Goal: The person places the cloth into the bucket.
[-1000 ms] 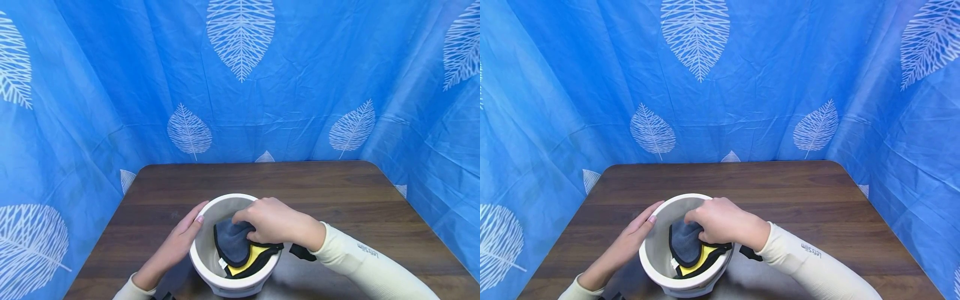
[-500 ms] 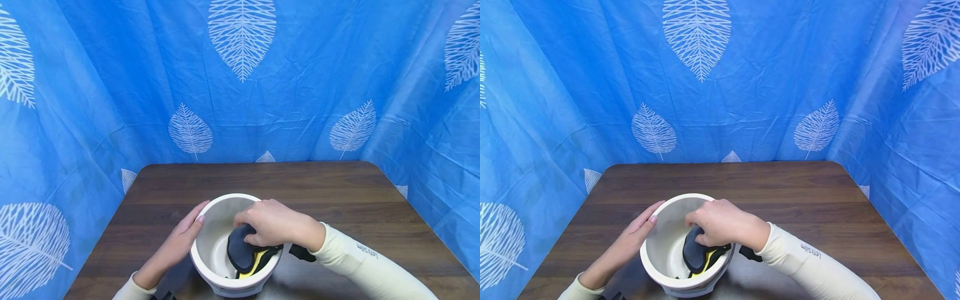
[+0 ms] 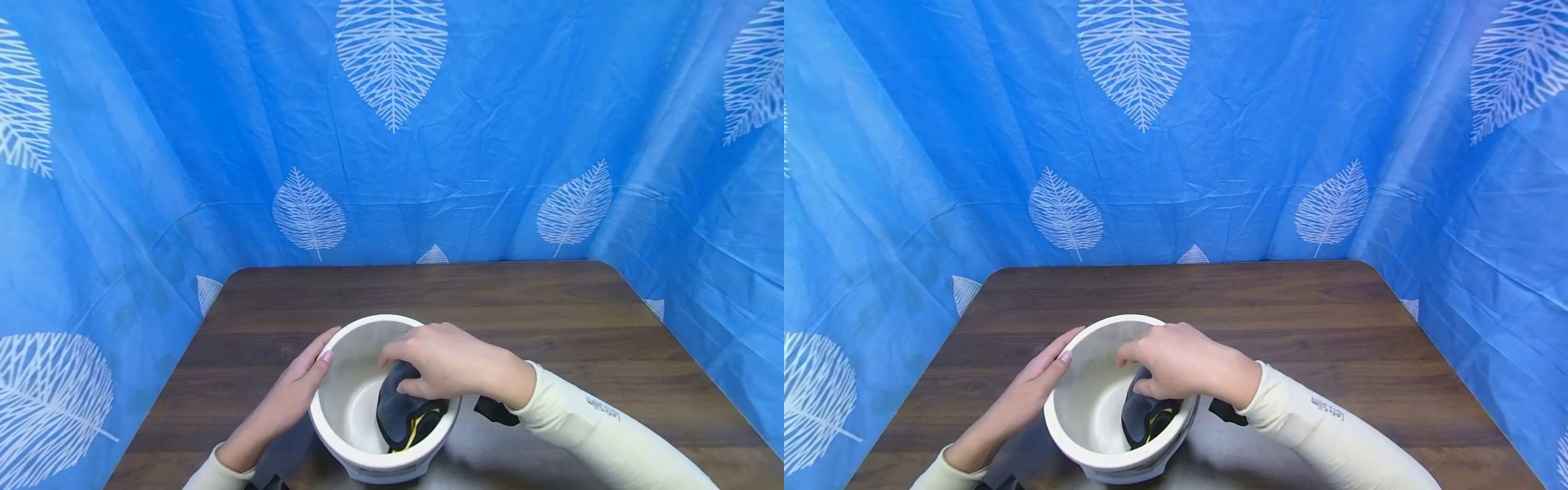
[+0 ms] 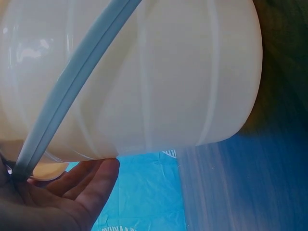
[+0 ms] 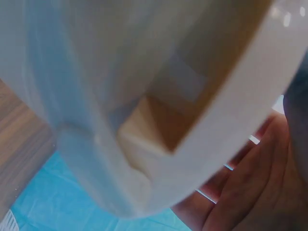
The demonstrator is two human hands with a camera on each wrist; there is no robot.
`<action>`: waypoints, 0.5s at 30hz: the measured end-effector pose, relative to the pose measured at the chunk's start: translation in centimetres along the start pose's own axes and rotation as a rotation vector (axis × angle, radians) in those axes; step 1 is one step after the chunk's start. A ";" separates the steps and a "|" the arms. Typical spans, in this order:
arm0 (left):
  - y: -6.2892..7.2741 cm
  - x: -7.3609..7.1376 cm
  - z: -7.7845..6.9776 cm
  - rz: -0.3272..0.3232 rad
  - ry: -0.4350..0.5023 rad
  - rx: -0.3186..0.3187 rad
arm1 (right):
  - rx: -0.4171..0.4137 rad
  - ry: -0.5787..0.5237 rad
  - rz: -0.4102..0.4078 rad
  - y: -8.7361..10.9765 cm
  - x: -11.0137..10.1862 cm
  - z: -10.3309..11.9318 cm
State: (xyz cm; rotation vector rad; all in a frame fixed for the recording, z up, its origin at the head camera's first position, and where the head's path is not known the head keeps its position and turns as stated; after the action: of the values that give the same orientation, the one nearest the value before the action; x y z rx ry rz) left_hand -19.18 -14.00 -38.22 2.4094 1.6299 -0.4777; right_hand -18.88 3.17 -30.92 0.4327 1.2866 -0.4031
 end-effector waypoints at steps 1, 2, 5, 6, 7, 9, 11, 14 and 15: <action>0.0 0.0 0.0 -0.002 0.001 0.002 | -0.005 0.001 -0.007 0.1 0.0 0.0; 0.0 0.0 0.0 -0.004 0.001 0.002 | -0.007 -0.001 -0.010 0.1 0.0 0.0; 0.1 0.0 -0.1 -0.003 0.000 0.004 | -0.010 -0.011 -0.018 0.3 0.0 -0.1; 0.1 0.0 -0.1 -0.003 -0.003 0.003 | -0.009 -0.016 -0.020 0.3 0.0 -0.1; 0.1 -0.1 -0.1 -0.004 -0.006 0.004 | -0.008 -0.021 -0.023 0.4 0.0 -0.2; 0.2 -0.1 -0.2 -0.004 -0.009 0.003 | -0.008 -0.027 -0.031 0.6 -0.1 -0.2; 0.2 -0.1 -0.2 -0.006 -0.013 0.001 | -0.008 -0.029 -0.041 0.7 -0.2 -0.3; 0.1 -0.2 -0.2 -0.009 -0.014 -0.001 | -0.010 -0.024 -0.053 1.0 -0.4 -0.3; 0.1 -0.2 -0.2 -0.010 -0.016 -0.002 | -0.011 -0.021 -0.057 1.1 -0.5 -0.3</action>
State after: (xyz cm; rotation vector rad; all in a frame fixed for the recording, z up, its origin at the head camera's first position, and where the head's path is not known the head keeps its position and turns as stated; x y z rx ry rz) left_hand -19.09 -14.16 -37.99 2.3910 1.6364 -0.4953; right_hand -18.69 4.25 -30.43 0.3819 1.2821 -0.4472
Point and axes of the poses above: each hand's wrist, its own y-axis away from the middle knuckle, its own x-axis out of the palm, z = x × y, the point moved 8 cm from there along -y, towards the middle knuckle, and after that the axes turned 7 degrees about z, right-handed, at the moved point
